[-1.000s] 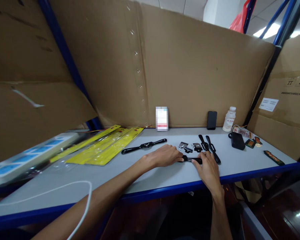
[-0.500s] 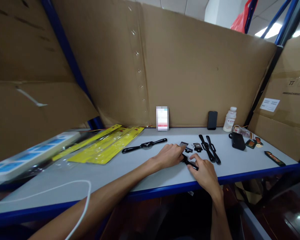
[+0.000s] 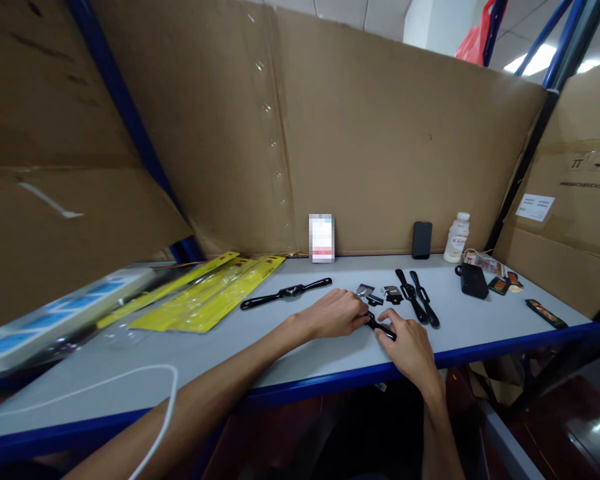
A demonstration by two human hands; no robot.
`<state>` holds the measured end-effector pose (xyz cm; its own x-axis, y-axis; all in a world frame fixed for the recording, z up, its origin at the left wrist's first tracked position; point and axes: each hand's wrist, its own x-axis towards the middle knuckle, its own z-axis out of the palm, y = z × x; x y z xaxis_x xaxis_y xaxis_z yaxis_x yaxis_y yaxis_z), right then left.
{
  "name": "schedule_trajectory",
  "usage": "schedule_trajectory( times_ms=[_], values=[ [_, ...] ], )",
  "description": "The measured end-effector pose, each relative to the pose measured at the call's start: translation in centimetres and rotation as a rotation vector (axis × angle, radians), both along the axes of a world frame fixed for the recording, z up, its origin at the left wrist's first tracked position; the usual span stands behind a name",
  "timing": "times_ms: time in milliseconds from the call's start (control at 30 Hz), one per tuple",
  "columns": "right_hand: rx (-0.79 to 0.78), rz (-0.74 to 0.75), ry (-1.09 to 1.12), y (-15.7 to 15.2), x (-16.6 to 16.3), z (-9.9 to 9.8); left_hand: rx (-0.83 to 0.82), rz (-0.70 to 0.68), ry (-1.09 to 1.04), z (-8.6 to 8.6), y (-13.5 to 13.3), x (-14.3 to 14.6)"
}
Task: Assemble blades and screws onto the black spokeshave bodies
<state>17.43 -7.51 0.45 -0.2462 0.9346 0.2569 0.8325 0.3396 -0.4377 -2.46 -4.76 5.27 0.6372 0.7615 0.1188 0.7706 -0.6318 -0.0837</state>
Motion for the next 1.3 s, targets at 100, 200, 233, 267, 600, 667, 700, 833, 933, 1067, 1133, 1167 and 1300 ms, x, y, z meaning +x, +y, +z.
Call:
schedule_trajectory(
  times_ms=[100, 200, 233, 267, 600, 667, 700, 833, 933, 1067, 1133, 1167, 1300],
  values=[
    [0.009, 0.008, -0.007, 0.0, 0.1, 0.0, -0.012, -0.045, -0.062, 0.0, 0.1, -0.2],
    [0.022, 0.015, -0.013, 0.0, 0.2, 0.0, 0.005, -0.056, -0.066, 0.1, 0.3, -0.4],
    [0.025, 0.015, -0.013, 0.0, 0.2, 0.0, 0.016, -0.050, -0.057, 0.1, 0.4, -0.5],
    [0.027, 0.015, -0.013, 0.0, 0.2, 0.0, 0.027, -0.040, -0.045, 0.1, 0.5, -0.6],
    [0.019, 0.009, -0.018, -0.1, 0.1, 0.1, -0.051, -0.059, -0.088, 0.4, 0.2, -0.5],
    [0.014, 0.012, -0.021, -0.1, 0.1, 0.2, -0.056, -0.086, -0.127, 0.4, 0.3, -0.6],
    [0.013, 0.016, -0.018, -0.1, 0.2, 0.2, -0.051, -0.089, -0.135, 0.4, 0.4, -0.7],
    [0.020, 0.020, -0.008, 0.0, 0.3, 0.1, -0.022, -0.049, -0.091, 0.5, 0.5, -0.8],
    [0.018, 0.018, -0.019, 0.0, 0.3, 0.2, 0.010, -0.023, -0.047, 0.4, 0.6, -0.8],
    [0.015, 0.020, -0.014, -0.1, 0.2, 0.3, 0.019, 0.002, -0.035, 0.1, 0.8, -0.9],
    [0.018, 0.019, -0.012, -0.1, 0.2, 0.3, -0.019, -0.027, -0.071, 0.1, 0.9, -1.0],
    [0.017, 0.021, -0.009, -0.1, 0.2, 0.3, -0.038, -0.049, -0.098, 0.1, 0.9, -1.1],
    [0.015, 0.028, 0.012, -0.1, 0.3, 0.3, -0.083, -0.106, -0.176, 0.3, 1.0, -1.2]
  ],
)
